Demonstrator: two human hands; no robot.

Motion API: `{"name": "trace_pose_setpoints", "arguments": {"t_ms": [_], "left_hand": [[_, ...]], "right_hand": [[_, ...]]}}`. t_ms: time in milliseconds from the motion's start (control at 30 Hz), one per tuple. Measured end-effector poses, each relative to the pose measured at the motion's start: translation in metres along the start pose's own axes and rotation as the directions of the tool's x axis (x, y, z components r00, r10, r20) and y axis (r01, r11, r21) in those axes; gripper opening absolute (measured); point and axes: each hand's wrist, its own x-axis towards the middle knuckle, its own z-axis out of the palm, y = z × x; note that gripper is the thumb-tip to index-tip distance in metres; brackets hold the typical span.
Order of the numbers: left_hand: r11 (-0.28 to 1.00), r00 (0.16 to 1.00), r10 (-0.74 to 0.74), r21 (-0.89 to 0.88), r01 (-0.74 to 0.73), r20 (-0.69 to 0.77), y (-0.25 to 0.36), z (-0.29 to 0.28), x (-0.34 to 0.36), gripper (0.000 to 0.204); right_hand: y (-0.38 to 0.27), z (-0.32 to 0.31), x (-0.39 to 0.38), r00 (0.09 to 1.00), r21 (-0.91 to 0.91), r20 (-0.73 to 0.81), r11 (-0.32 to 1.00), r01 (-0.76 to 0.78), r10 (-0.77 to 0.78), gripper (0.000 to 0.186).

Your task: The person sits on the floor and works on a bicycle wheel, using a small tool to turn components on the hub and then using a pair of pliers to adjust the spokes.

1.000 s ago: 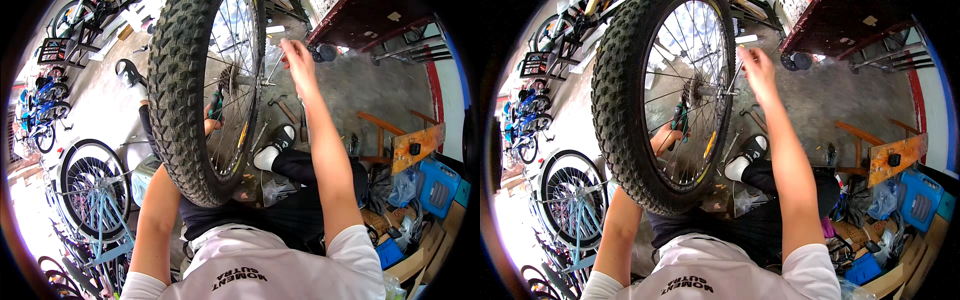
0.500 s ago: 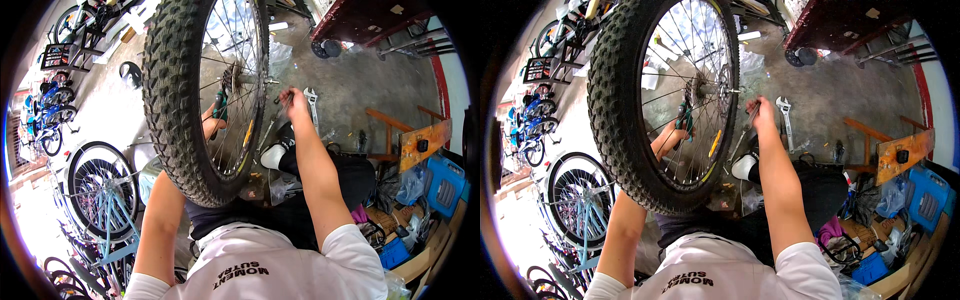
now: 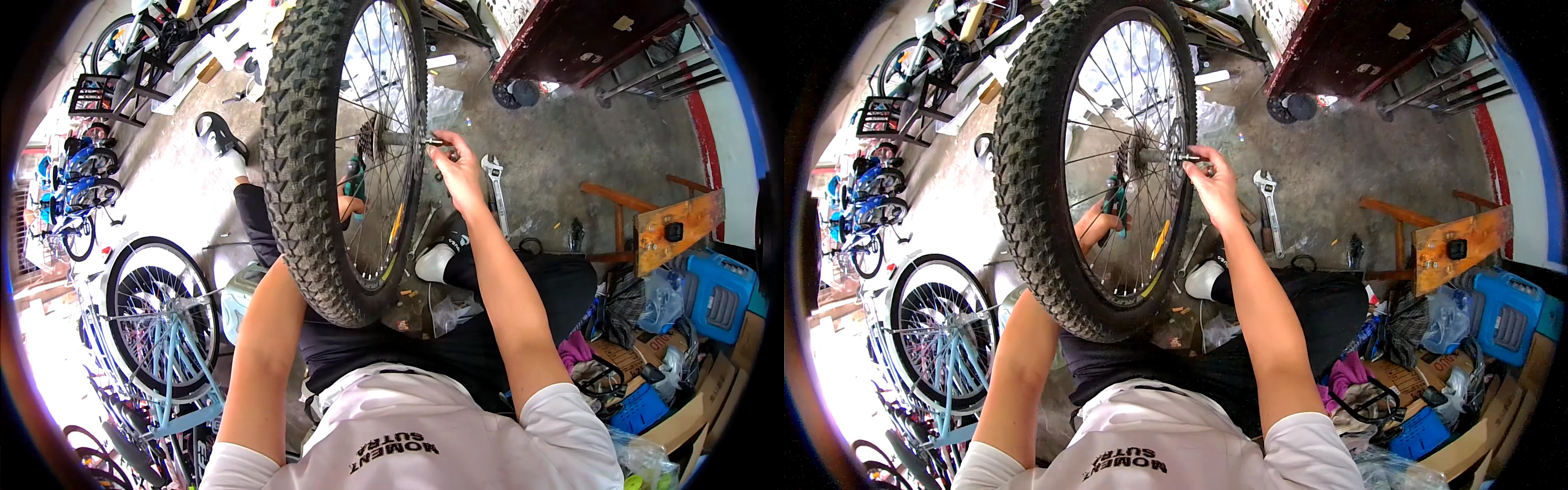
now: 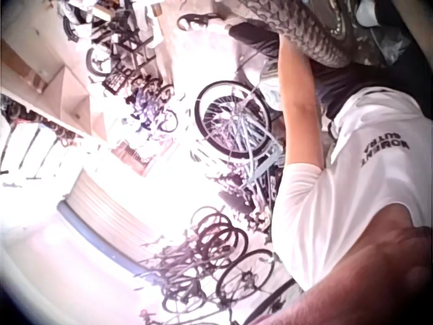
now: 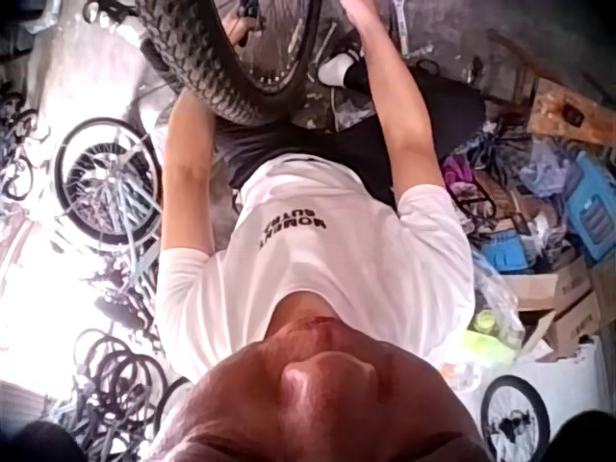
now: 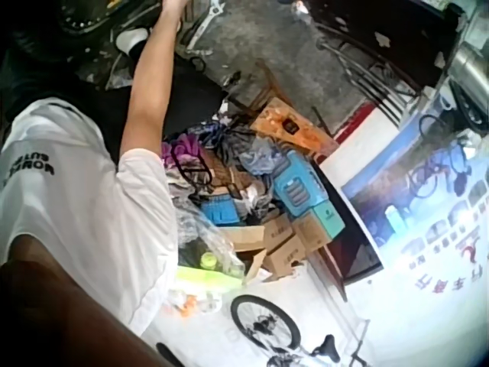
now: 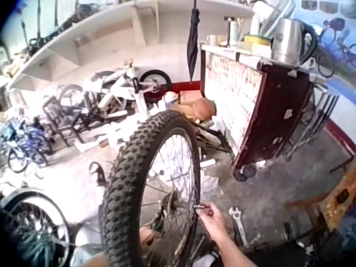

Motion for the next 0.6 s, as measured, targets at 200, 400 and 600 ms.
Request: {"name": "trace_pose_setpoints", "arguments": {"t_ms": [200, 400, 600], "left_hand": [[0.997, 0.997, 0.077, 0.002, -0.077, 0.0, -0.022, -0.006, 0.015, 0.075], [0.986, 0.992, 0.013, 0.164, 0.008, -0.128, -0.023, 0.002, 0.025, 0.072], [0.993, 0.996, 0.062, 0.102, -0.056, -0.062, -0.028, -0.002, 0.032, 0.068]], "right_hand": [[0.004, -0.001, 0.014, 0.999, -0.342, -0.008, 0.939, 0.035, -0.041, 0.023], [0.01, -0.013, 0.041, 0.952, -0.376, -0.026, 0.879, -0.292, 0.305, 0.043], [-0.02, -0.014, 0.022, 0.962, -0.17, -0.01, 0.947, -0.272, 0.274, 0.028]]}}
